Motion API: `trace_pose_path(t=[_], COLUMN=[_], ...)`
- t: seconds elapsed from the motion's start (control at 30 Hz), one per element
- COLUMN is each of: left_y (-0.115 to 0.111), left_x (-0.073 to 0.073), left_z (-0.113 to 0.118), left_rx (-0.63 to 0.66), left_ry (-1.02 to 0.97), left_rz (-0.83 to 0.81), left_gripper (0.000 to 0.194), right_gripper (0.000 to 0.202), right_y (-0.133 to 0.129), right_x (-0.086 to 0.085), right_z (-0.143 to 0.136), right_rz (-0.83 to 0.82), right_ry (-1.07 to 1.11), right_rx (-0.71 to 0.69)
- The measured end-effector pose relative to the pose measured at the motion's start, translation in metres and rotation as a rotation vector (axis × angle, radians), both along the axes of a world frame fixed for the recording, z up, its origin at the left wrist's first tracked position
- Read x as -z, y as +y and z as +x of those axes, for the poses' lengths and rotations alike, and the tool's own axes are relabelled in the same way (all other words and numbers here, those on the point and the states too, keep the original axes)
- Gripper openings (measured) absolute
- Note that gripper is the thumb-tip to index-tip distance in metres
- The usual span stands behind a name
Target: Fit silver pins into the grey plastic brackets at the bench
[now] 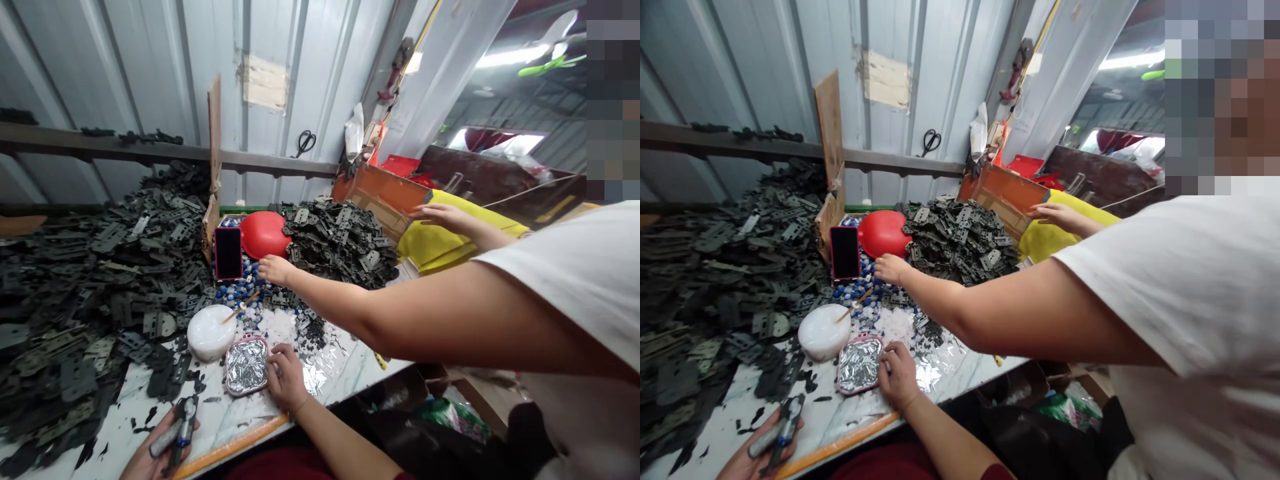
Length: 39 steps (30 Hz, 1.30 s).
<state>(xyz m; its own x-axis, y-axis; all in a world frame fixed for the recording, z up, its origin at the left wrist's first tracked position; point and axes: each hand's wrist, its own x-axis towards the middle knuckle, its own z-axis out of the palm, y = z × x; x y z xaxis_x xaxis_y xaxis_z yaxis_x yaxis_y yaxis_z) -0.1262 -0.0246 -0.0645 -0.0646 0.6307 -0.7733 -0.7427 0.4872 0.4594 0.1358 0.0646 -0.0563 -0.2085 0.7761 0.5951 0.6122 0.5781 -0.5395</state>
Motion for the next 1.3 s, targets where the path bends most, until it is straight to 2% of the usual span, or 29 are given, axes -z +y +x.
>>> trace_pose_path(t=[0.23,0.47,0.67,0.9,1.1,1.3], left_y=[-0.001,-0.002,-0.003,-0.004,-0.004,-0.006], left_x=[-0.004,0.0,0.001,0.004,0.007,-0.001], left_z=[0.0,0.001,0.0,-0.001,-0.002,-0.003], left_rx=[0.001,-0.011,0.051,0.042,0.016,0.064], left_ry=[-0.019,-0.024,0.064,0.036,0.008,0.057], left_rz=[0.036,0.042,0.111,0.099,0.079,0.083], left_gripper=[0.066,0.066,0.072,0.081,0.071,0.063], right_gripper=[0.019,0.016,0.016,0.012,0.012,0.012], right_y=[-0.007,-0.004,-0.001,0.001,0.002,0.0], right_x=[0.002,-0.004,-0.006,-0.005,-0.007,-0.003], right_z=[0.003,0.006,0.008,0.009,0.011,0.012], right_rz=[-0.036,-0.036,-0.043,-0.039,-0.039,-0.052], right_ry=[0.003,0.039,0.017,0.01,0.002,0.002], right_rx=[-0.018,-0.026,-0.023,-0.019,-0.011,0.004])
